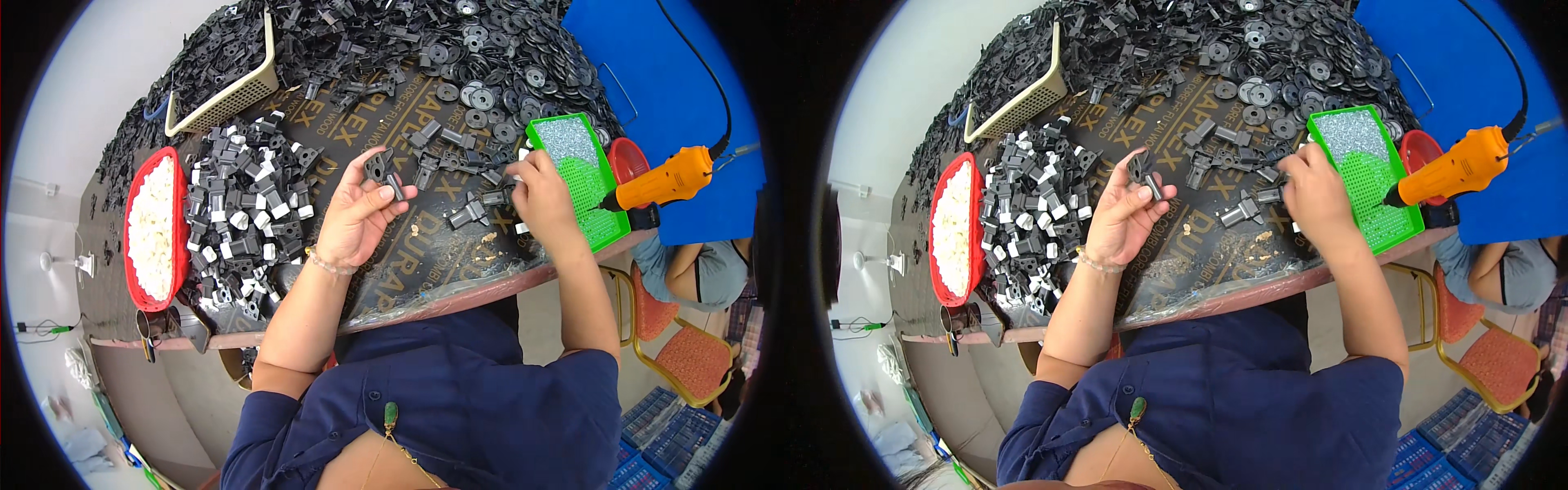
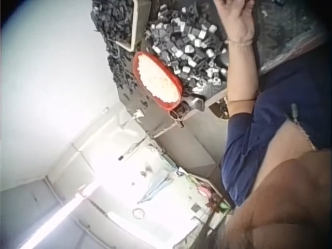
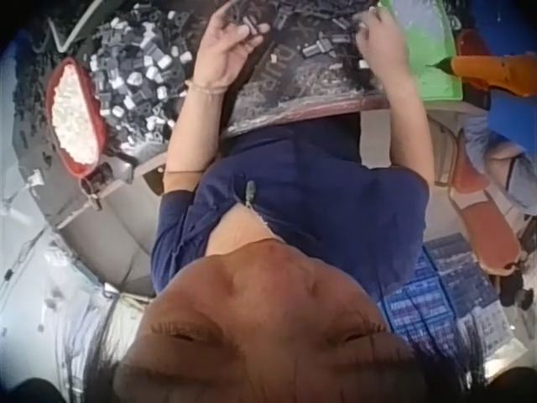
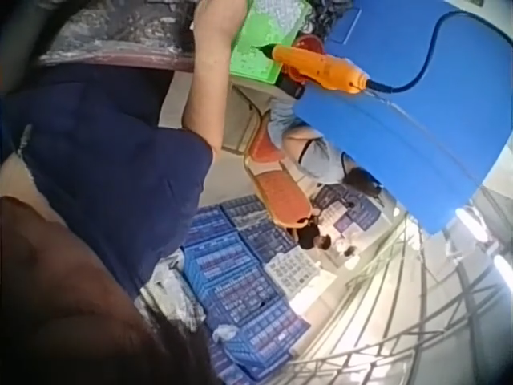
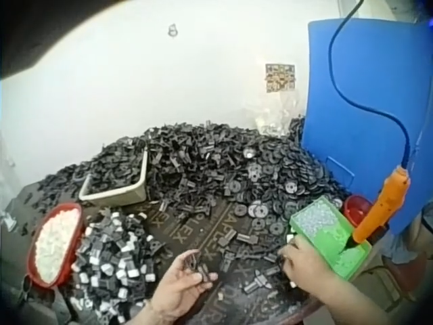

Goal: Assembling small plastic components by snapping white parts onto black base pieces at a factory workbench.

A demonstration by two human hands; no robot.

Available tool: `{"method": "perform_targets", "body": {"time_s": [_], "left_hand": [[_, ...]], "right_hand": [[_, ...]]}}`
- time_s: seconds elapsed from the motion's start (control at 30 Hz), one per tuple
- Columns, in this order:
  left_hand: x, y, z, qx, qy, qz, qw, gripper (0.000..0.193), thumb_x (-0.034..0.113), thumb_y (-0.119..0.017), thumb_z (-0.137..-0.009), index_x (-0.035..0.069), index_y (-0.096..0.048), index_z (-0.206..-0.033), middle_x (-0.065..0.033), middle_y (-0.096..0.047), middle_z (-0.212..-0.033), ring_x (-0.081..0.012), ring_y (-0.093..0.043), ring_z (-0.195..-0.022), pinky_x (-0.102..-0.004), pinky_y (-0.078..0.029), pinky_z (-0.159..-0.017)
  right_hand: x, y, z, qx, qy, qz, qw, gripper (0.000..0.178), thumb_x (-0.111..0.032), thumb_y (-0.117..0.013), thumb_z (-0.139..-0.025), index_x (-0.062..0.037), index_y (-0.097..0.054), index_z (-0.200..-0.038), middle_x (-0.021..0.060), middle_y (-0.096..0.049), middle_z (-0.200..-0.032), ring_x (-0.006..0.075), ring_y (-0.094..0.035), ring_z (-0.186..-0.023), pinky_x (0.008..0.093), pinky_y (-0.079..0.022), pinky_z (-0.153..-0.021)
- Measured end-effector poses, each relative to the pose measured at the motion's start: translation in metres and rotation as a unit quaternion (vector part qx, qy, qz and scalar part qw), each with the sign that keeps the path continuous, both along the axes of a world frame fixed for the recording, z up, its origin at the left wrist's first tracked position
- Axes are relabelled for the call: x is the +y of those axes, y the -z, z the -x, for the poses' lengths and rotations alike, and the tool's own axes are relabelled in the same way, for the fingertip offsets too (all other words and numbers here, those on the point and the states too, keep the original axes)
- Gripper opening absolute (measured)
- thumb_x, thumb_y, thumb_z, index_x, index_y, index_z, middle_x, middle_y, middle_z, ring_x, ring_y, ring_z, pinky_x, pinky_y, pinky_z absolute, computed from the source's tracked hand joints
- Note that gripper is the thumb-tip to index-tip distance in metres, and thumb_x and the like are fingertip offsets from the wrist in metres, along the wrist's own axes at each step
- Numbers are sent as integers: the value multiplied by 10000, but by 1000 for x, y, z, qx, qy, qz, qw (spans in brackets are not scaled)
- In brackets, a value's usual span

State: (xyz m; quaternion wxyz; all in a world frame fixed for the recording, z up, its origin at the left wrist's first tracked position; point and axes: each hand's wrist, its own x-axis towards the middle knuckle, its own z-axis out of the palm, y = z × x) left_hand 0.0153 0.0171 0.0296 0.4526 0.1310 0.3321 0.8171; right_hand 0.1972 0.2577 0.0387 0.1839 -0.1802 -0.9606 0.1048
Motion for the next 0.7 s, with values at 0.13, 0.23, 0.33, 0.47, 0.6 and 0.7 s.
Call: {"method": "perform_targets", "body": {"time_s": [0.13, 0.23, 0.33, 0.47, 0.6, 0.7], "left_hand": [[-1, 15, 2, 40, -36, 17, 998, 580, -29, -702, -883, 121, -447, -1382, -88, -658, -1095, -198, -669, -963, -308, -554, -825], [0, 14, -1, 56, -63, 7, 996, 575, -40, -704, -874, 123, -469, -1373, -75, -648, -1118, -183, -663, -971, -309, -555, -829], [3, 9, -2, 58, -75, 5, 995, 571, -57, -703, -869, 111, -478, -1366, -69, -643, -1128, -172, -659, -972, -309, -551, -835], [3, 14, -3, 66, -114, 6, 991, 547, -76, -689, -874, 85, -484, -1355, -65, -639, -1129, -168, -654, -1000, -318, -558, -859], [4, 16, -4, 132, -146, 27, 980, 565, -108, -725, -840, 59, -486, -1325, -94, -521, -1356, -167, -620, -1101, -314, -547, -945], [5, 14, -8, 197, -170, 35, 965, 552, -94, -734, -841, 53, -490, -1314, -92, -530, -1348, -161, -617, -1105, -308, -544, -943]], "right_hand": [[-37, -6, 23, 145, -60, 331, 930, 351, 79, -602, -806, -7, -676, -1138, 43, -533, -979, 117, -578, -824, 238, -489, -689], [-66, 2, 43, 194, -74, 501, 840, 333, 69, -597, -882, 21, -662, -1204, -2, -532, -990, 67, -548, -875, 200, -461, -748], [-91, -3, 57, 206, -67, 678, 702, 240, 35, -622, -916, 18, -642, -1154, 55, -644, -1041, 123, -644, -914, 261, -527, -772], [-102, 4, 71, 198, -101, 768, 601, 242, -9, -654, -932, 18, -610, -1168, 100, -674, -1007, 163, -672, -865, 296, -554, -758], [-102, 8, 72, 199, -95, 777, 590, 247, 2, -673, -921, 25, -612, -1159, 103, -681, -1003, 165, -678, -886, 305, -564, -779], [-100, 17, 72, 204, -93, 747, 626, 266, 27, -683, -908, 45, -617, -1165, 118, -683, -1013, 172, -684, -889, 298, -580, -800]]}}
